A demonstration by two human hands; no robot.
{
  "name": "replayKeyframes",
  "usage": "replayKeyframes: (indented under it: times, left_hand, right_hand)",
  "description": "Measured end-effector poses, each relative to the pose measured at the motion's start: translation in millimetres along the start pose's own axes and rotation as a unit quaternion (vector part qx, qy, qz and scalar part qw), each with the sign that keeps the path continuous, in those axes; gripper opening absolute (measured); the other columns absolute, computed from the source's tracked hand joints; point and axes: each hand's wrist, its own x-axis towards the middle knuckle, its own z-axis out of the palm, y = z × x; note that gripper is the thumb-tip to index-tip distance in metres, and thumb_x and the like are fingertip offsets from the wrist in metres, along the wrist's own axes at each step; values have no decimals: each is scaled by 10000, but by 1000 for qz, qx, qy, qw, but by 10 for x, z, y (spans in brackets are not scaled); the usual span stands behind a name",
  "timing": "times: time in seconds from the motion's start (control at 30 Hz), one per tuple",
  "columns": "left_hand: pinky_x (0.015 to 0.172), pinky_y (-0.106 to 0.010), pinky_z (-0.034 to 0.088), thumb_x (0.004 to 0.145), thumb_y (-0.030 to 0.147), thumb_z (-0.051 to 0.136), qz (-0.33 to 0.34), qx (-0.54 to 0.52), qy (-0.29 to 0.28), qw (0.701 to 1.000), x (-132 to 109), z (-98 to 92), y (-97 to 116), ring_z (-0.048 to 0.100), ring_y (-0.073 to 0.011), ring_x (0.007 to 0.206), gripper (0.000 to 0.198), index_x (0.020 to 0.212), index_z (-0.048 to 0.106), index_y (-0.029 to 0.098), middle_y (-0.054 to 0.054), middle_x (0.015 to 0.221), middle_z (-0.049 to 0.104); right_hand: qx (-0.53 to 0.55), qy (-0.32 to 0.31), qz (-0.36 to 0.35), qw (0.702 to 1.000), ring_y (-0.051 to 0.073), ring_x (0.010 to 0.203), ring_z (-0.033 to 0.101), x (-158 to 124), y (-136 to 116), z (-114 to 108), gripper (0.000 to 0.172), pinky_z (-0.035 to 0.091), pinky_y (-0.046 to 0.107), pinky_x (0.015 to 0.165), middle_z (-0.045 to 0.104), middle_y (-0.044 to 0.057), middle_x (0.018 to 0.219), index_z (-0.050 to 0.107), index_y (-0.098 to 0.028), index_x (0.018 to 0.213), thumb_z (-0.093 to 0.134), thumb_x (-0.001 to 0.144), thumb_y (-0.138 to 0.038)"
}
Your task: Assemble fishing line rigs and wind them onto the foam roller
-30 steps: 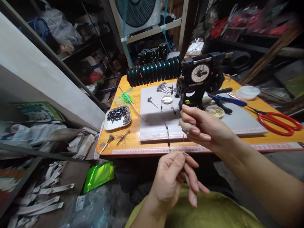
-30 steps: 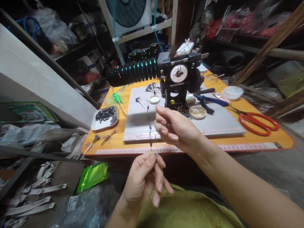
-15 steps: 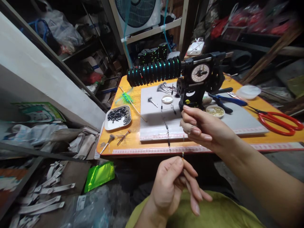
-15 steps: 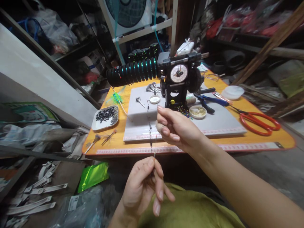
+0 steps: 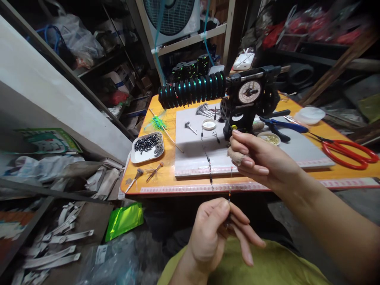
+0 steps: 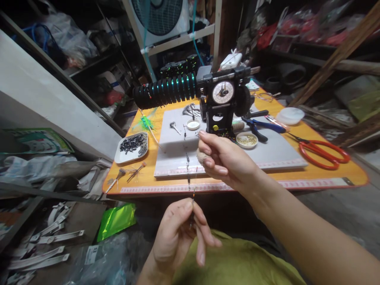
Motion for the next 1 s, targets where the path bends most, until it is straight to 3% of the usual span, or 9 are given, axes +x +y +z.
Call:
replayKeyframes:
  times: [0.1, 0.23, 0.33, 0.43, 0.5, 0.63, 0.77, 0.87, 1.0]
  left_hand:
    - [558, -237, 551, 949, 356, 562, 49, 85, 3, 995, 73, -11, 59, 712, -159, 536, 316, 1081, 680, 94, -109, 767, 779]
    - [912, -384, 540, 958, 247, 566, 150, 221, -21, 963, 252, 6, 249, 746, -218, 909, 442, 1393, 493, 228, -106, 1107, 747]
    - [974, -396, 492, 969, 278, 536, 219, 333, -36, 917, 439, 46, 417, 678, -258, 1088, 381, 1348, 542, 237, -118, 1308, 637]
    - [1019, -375, 442, 965, 317, 544, 294, 395, -22, 870, 626, 100, 533, 612, -250, 1155, 298, 1238, 609, 216, -95, 1222, 667]
    - [993, -335, 441, 953, 336, 569, 317, 394, 2, 863, 711, 134, 565, 624, -214, 1078, 215, 1106, 651, 208, -65, 1097, 695]
    - [833, -272, 496, 914, 320, 634, 269, 307, 21, 912, 717, 190, 530, 652, -145, 809, 150, 847, 617, 186, -3, 806, 671]
    - [616, -257, 533, 888, 289, 627, 128, 138, -23, 982, 569, 214, 430, 671, -143, 572, 210, 746, 550, 155, -30, 706, 712]
    - [593, -228, 553, 843, 273, 659, 61, 46, -11, 997, 462, 189, 364, 661, -124, 473, 207, 716, 574, 132, -18, 579, 698]
    - [629, -227, 583, 822, 262, 686, 40, 1, 12, 999, 372, 138, 304, 677, -126, 454, 208, 702, 598, 117, -10, 530, 686]
  right_hand:
    - [-90, -6, -34, 995, 0, 286, 225, -61, -69, 36, 342, 108, 131, 284, 490, -43, 469, 563, -168, 714, 658, 861, -462]
    - [-239, -38, -77, 967, 38, 350, 349, -136, -208, 77, 339, 216, 154, 330, 498, -40, 473, 670, -162, 946, 608, 907, -493]
    - [-284, -66, -86, 953, 49, 375, 364, -161, -309, 118, 356, 265, 167, 356, 468, -49, 451, 688, -156, 990, 583, 926, -490]
    - [-301, -75, -86, 947, 44, 347, 327, -160, -376, 152, 351, 247, 170, 341, 459, -54, 428, 695, -150, 984, 583, 927, -478]
    - [-303, -73, -82, 947, 43, 329, 328, -150, -394, 154, 348, 238, 164, 327, 472, -54, 424, 691, -155, 991, 584, 926, -479]
    - [-229, -74, -70, 968, 44, 308, 413, -100, -331, 110, 311, 283, 152, 312, 615, -3, 543, 646, -163, 851, 603, 912, -465]
    - [-56, -49, -6, 997, 55, 264, 420, -20, -133, 47, 399, 315, 151, 288, 605, 4, 519, 480, -165, 639, 585, 903, -446]
    - [-2, -31, 42, 999, 46, 234, 390, 25, 0, 22, 405, 229, 119, 247, 574, -4, 483, 458, -161, 627, 545, 922, -425]
    - [5, -19, 52, 998, 43, 225, 385, 42, 45, 32, 400, 204, 105, 239, 554, -7, 464, 452, -161, 626, 528, 931, -408]
